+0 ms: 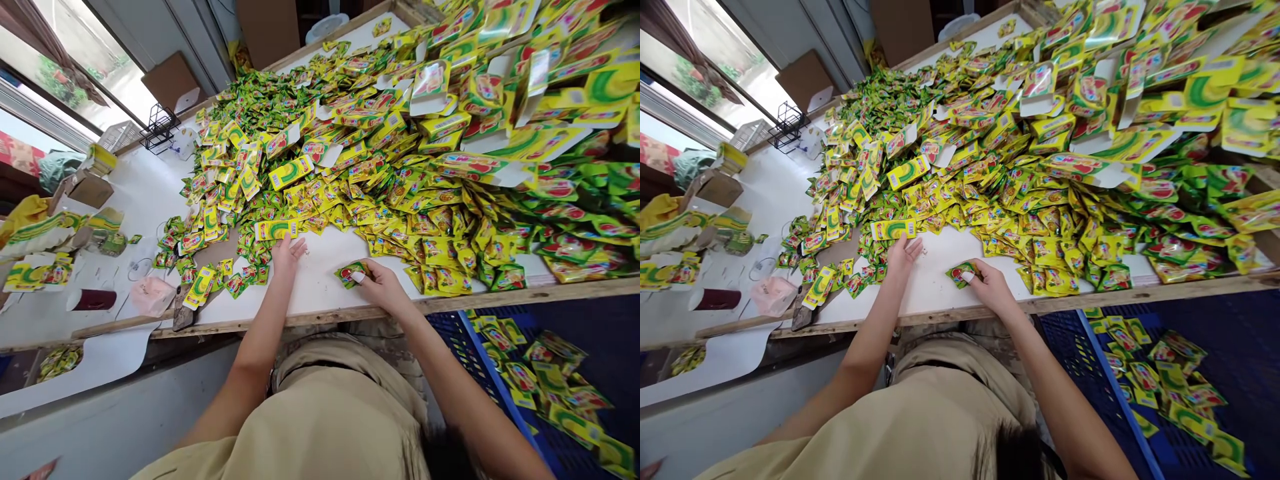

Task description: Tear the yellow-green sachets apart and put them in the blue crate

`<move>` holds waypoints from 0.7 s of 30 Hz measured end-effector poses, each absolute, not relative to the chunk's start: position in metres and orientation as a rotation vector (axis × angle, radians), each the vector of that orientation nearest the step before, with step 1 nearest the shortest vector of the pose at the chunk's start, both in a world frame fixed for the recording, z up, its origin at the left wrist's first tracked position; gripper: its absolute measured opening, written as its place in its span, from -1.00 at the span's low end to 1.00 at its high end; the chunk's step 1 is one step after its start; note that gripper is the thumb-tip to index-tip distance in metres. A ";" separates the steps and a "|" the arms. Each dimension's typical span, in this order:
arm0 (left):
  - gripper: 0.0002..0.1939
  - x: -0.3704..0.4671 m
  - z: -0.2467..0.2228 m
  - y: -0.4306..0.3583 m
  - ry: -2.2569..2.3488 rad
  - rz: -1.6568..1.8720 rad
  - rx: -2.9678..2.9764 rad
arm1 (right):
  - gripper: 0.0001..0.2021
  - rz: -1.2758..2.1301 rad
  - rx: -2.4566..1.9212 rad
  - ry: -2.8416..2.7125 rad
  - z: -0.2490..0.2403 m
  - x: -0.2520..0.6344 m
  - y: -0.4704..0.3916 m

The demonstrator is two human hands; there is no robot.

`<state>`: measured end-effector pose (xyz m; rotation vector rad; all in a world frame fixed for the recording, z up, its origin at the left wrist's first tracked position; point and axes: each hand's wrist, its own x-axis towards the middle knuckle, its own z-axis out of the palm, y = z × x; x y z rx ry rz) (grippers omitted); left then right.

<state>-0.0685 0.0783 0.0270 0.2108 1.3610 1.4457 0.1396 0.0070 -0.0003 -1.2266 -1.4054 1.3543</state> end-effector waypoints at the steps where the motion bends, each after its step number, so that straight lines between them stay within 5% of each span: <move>1: -0.65 -0.070 0.027 0.082 1.364 1.437 0.198 | -0.78 1.363 -1.213 -1.393 0.002 0.140 0.006; 16: -0.59 -0.074 0.028 0.108 1.445 1.461 0.115 | -0.70 1.491 -1.275 -0.959 -0.009 0.164 0.001; 21: -0.70 -0.060 0.032 0.070 1.760 1.383 1.155 | -0.69 1.465 -1.294 -0.906 -0.008 0.171 0.004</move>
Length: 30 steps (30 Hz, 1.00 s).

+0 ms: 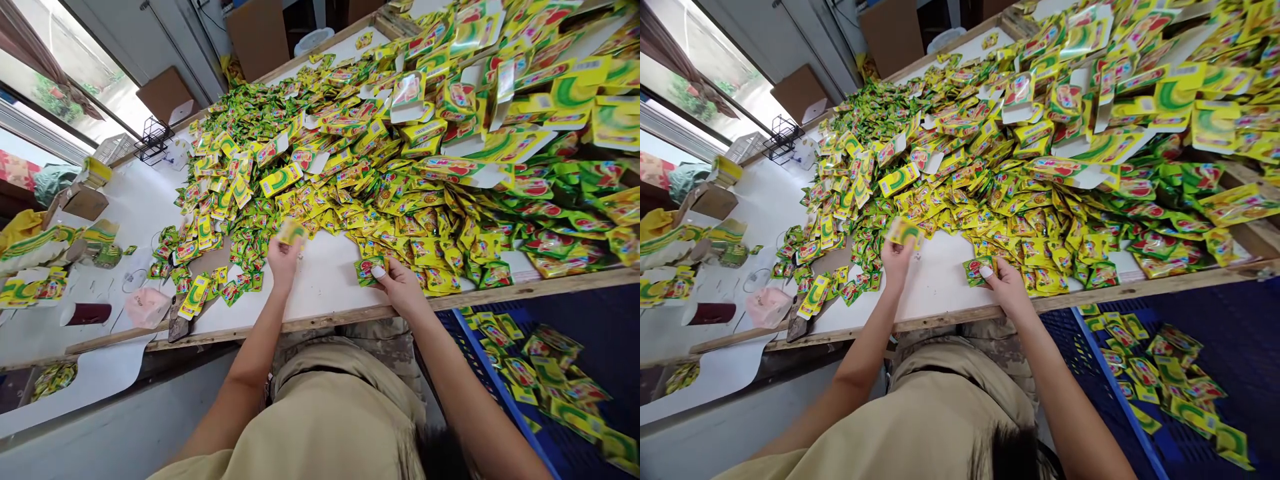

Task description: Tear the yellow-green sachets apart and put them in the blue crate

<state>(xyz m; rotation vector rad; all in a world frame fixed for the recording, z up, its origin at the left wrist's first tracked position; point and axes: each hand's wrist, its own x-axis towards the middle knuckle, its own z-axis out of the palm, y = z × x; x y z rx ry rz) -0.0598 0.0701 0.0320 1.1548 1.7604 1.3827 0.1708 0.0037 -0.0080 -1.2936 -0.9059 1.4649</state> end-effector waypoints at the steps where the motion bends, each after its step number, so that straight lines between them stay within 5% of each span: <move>1: -0.72 -0.056 0.033 0.060 1.807 1.239 1.436 | -0.69 1.453 -1.298 -0.892 -0.008 0.172 0.005; 6: -0.70 -0.039 0.033 0.035 1.881 0.480 2.042 | -0.67 1.413 -1.350 -0.817 -0.007 0.173 0.012; 13: -0.14 -0.044 0.041 0.055 1.700 0.174 2.278 | -0.65 1.227 -1.503 -1.028 -0.012 0.171 0.013; 20: -0.38 -0.040 0.037 0.057 1.466 0.190 2.345 | -0.81 0.732 -1.875 -1.664 0.010 0.170 0.025; 25: -0.43 -0.036 0.037 0.036 1.410 0.218 2.331 | -0.90 0.673 -1.590 -2.227 0.040 0.172 0.039; 30: -0.37 -0.033 0.036 0.023 1.375 0.232 2.280 | -0.90 0.718 -1.418 -2.222 0.047 0.168 0.052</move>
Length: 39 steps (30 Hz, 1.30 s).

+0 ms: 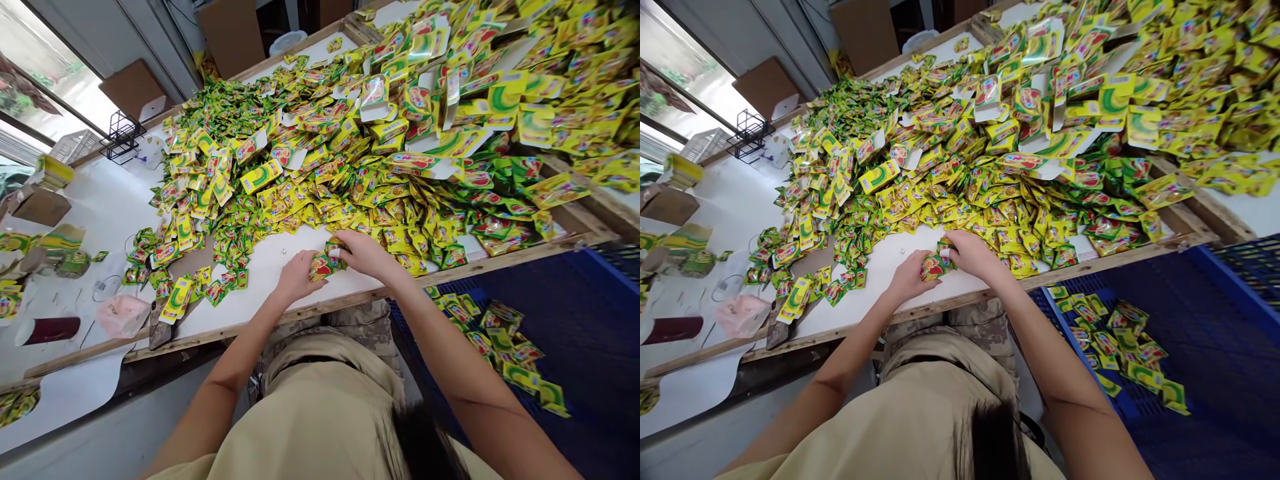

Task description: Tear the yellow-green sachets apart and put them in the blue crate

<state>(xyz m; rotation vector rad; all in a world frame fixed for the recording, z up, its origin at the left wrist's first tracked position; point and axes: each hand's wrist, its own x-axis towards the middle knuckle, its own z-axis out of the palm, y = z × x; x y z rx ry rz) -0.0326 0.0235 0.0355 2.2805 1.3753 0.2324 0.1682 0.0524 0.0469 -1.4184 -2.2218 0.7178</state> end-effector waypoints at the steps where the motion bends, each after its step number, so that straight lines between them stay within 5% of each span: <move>1: -0.37 -0.032 0.034 0.022 1.393 0.237 2.257 | -0.89 0.730 -1.408 -2.178 0.045 0.167 0.053; 15: -0.38 -0.019 0.026 0.011 1.465 0.362 2.042 | -0.83 0.508 -1.421 -1.768 0.012 0.152 0.044; 22: -0.40 -0.013 0.018 0.006 1.683 0.496 1.991 | -0.57 0.740 -1.309 -1.898 0.009 0.163 0.040; 30: -0.38 -0.012 0.017 0.008 1.672 0.596 1.893 | -0.80 0.859 -1.314 -1.351 -0.006 0.152 0.041; 39: -0.39 -0.017 0.017 0.004 1.486 0.623 1.769 | -0.75 1.008 -1.350 -1.247 0.006 0.155 0.037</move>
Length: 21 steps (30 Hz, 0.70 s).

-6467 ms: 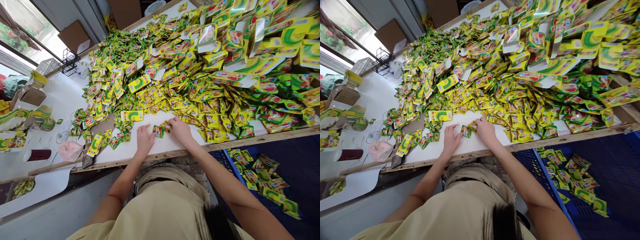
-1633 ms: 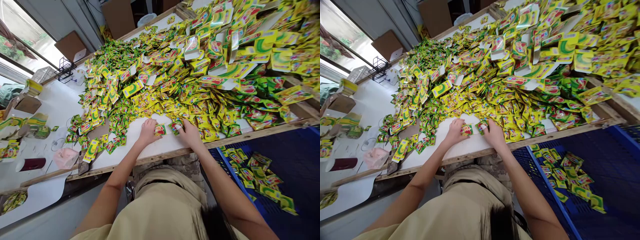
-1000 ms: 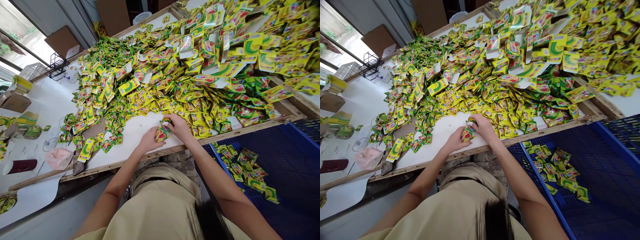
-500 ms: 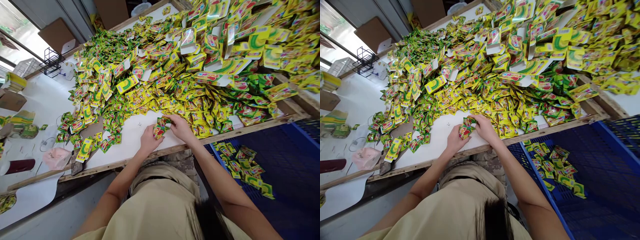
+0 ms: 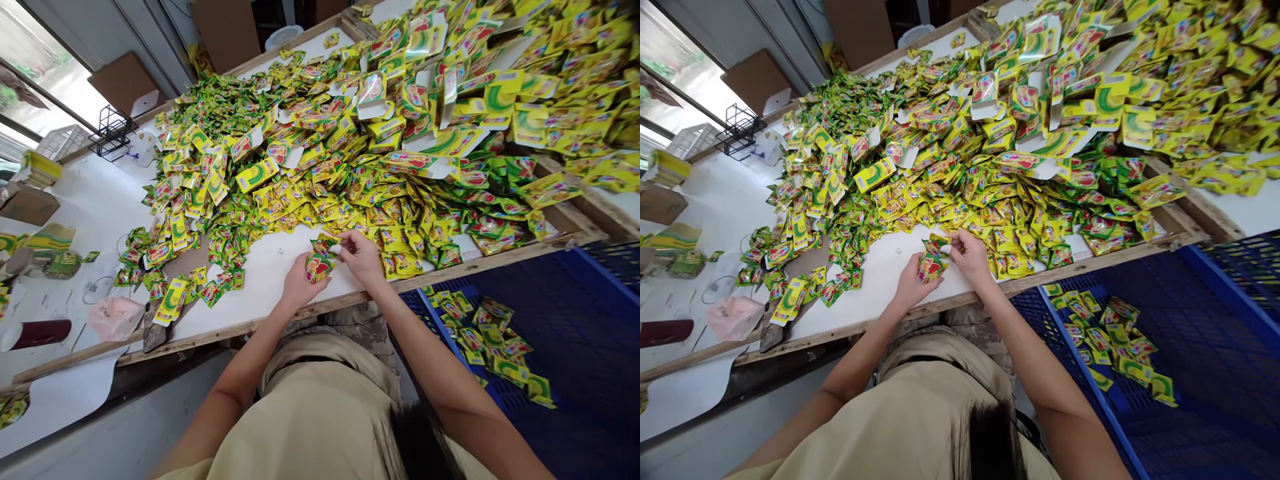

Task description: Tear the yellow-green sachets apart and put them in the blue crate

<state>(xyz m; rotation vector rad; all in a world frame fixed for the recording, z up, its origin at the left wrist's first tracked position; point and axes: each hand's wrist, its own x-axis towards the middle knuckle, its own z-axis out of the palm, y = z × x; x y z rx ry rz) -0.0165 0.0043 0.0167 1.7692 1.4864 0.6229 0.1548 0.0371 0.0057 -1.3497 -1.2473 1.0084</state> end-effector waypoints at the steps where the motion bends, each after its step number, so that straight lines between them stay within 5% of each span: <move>1: -0.40 -0.017 0.017 0.004 1.504 0.639 1.747 | -0.76 1.011 -1.350 -1.264 0.006 0.154 0.036; 12: -0.39 -0.014 0.016 0.003 1.659 0.792 1.716 | -0.67 0.966 -1.355 -1.451 0.010 0.155 0.029; 15: -0.35 -0.015 0.014 0.005 1.559 0.797 1.559 | -0.76 0.815 -1.340 -1.560 0.014 0.157 0.031; 21: -0.50 -0.026 0.011 0.013 1.158 0.638 1.125 | -0.78 1.078 -1.143 -1.917 0.019 0.160 0.039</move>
